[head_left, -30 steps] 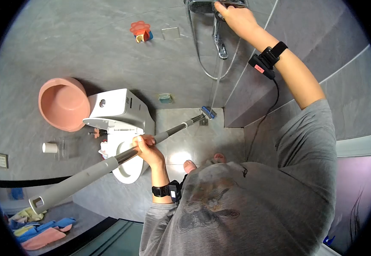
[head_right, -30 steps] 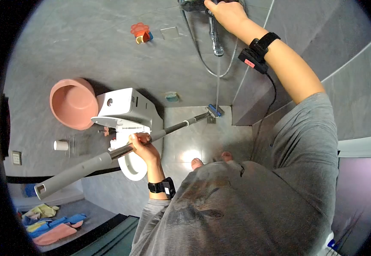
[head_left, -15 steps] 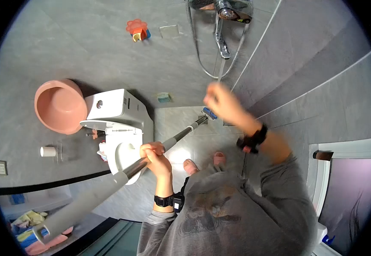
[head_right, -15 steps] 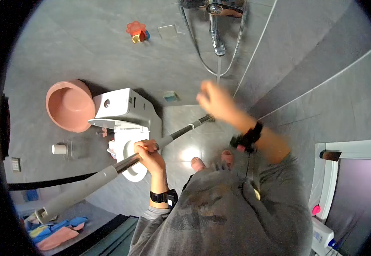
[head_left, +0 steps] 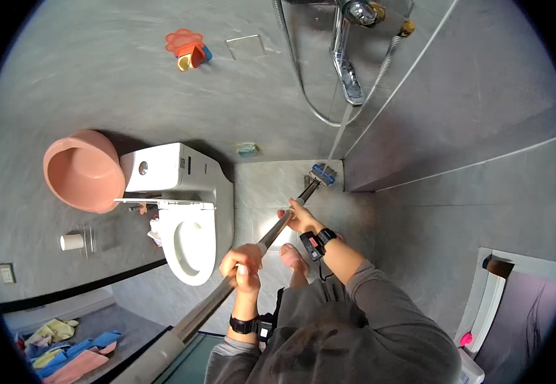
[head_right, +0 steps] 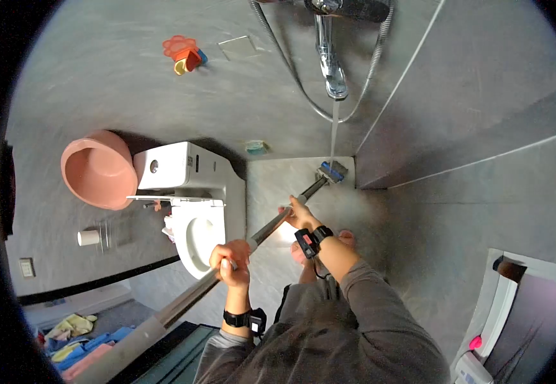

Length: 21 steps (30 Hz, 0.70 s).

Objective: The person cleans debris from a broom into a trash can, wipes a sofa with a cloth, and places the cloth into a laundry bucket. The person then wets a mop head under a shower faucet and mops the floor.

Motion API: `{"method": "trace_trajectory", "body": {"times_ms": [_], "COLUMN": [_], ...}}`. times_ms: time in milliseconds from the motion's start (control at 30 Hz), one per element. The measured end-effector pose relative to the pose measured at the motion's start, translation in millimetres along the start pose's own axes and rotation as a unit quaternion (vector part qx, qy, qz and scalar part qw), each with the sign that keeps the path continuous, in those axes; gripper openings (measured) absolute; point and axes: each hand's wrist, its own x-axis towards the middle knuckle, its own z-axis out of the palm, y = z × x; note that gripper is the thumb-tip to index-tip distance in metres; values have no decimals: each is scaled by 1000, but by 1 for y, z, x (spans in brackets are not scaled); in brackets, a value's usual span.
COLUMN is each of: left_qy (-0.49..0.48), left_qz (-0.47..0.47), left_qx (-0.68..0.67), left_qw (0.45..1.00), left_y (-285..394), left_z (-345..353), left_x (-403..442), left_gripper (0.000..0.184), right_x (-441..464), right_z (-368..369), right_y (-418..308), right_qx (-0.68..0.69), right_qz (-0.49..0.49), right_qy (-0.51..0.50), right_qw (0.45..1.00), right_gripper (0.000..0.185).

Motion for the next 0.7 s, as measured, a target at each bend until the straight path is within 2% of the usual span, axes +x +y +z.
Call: {"method": "trace_trajectory", "body": {"times_ms": [33,133,167,200,233,267,367,467,500,533,600,700], "left_qy": [16,43,41,45,33,20,26,32,28,14,3,23], "left_qz": [7,11,28,24,32,43,13,-18,-16,-9,-14,-24], "left_qx": [8,-3,-6,-6,-2,1,-15,-9,-9,-6,0,8], "left_qw": [1000,999,999,999,999,999,999,999,999,1000,1000,999], "left_y": [0,-6,-9,-10,-9,-9,-8,-1,-1,-1,2,3], "left_z": [3,-2,-2,0,1,3,0,0,0,2,6,8], "left_x": [3,11,14,15,16,19,25,32,32,32,32,34], "left_gripper": [37,38,38,38,38,38,38,38,38,38,38,37], "right_x": [5,1,-5,-40,-62,-80,-116,-96,-88,-66,-24,63], "right_z": [3,5,4,23,34,42,60,59,53,41,17,-23], "right_y": [0,11,21,24,34,43,55,52,44,37,12,-29], "right_qx": [2,146,132,133,105,76,35,104,62,84,35,39], "right_qz": [3,40,47,63,41,17,53,68,23,1,-5,54], "right_qy": [2,-75,-117,-71,-70,-72,-121,-108,-104,-64,-43,-30], "right_qw": [1000,986,983,987,991,994,991,986,992,994,998,997], "right_gripper": [27,19,17,14,14,14,17,18,17,17,17,18]}}
